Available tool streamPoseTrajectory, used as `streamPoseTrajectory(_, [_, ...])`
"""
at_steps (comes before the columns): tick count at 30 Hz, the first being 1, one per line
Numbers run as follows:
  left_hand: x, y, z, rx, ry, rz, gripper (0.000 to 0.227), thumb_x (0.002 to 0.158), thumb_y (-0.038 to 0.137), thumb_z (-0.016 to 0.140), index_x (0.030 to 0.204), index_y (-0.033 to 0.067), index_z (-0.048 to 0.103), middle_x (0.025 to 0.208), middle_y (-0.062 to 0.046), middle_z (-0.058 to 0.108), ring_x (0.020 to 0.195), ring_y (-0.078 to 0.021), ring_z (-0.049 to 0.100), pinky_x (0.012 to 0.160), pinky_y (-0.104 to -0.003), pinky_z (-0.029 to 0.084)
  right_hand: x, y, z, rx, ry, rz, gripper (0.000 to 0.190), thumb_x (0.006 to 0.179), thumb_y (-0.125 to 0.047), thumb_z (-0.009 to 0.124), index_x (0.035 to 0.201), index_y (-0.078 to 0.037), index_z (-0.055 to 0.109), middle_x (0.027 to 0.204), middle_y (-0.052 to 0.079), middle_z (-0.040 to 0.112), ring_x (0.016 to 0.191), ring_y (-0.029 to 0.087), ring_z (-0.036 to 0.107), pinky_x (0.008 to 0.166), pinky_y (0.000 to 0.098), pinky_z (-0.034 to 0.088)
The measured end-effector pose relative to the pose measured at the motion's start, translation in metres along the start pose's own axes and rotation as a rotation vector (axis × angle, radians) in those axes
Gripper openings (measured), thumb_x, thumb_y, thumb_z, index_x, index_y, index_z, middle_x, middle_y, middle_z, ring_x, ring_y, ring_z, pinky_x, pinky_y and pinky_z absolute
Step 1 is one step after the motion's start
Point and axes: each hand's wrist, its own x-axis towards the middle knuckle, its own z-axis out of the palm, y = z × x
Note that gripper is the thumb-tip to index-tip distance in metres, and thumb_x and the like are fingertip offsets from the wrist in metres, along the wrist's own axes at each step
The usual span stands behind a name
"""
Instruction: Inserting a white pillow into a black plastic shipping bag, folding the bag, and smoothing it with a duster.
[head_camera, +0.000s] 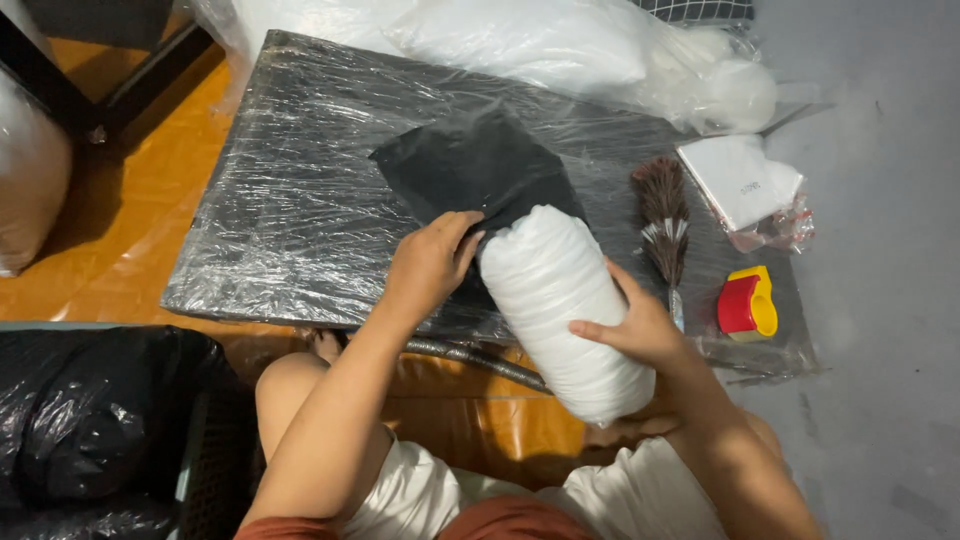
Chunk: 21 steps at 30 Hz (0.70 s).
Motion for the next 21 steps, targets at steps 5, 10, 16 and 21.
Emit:
streamPoseTrajectory(5, [0.001,0.015,0.004,-0.096,0.120,0.056,0.017,0.100,0.017,0.065,0.116,0.0149,0.071,0.095,-0.003,0.075,0.088,-0.0244,0.075,0.074,-0.034,0.060,-0.026,-0.039,0.007,-0.113,0.040,-0.043,0.129,0.057,-0.061,0.092,0.162,-0.016,0.031,0.153,0.021,0.048,0.145,0.036,0.044,0.123,0.0477,0.035])
streamPoseTrajectory(10, [-0.001,0.027,0.018,-0.110,0.156,0.184,0.019,0.098,0.017,0.067,0.116,0.0140,0.070,0.092,-0.006,0.075,0.087,-0.0262,0.075,0.072,-0.037,0.060,-0.019,-0.036,0.016,-0.135,0.078,-0.029,0.129,0.059,-0.061,0.092,0.162,-0.015,0.031,0.152,0.020,0.049,0.145,0.035,0.043,0.124,0.0466,0.033])
streamPoseTrajectory(16, [0.000,0.040,0.023,-0.105,0.215,0.454,0.017,0.096,0.013,0.067,0.113,0.0115,0.072,0.071,-0.003,0.064,0.069,-0.0223,0.067,0.069,-0.034,0.054,-0.006,-0.026,0.029,0.103,0.305,-0.067,0.145,0.058,-0.055,0.094,0.167,-0.019,0.006,0.153,0.022,0.045,0.144,0.039,0.043,0.124,0.0513,0.032])
streamPoseTrajectory(21, [0.008,0.055,0.025,-0.114,0.248,0.616,0.015,0.100,0.014,0.063,0.111,0.0094,0.071,0.070,-0.004,0.057,0.068,-0.0219,0.062,0.080,-0.034,0.052,0.001,-0.035,0.021,0.165,0.527,-0.381,0.136,0.062,-0.037,0.094,0.167,-0.018,0.010,0.151,0.036,0.040,0.142,0.054,0.039,0.118,0.0620,0.035])
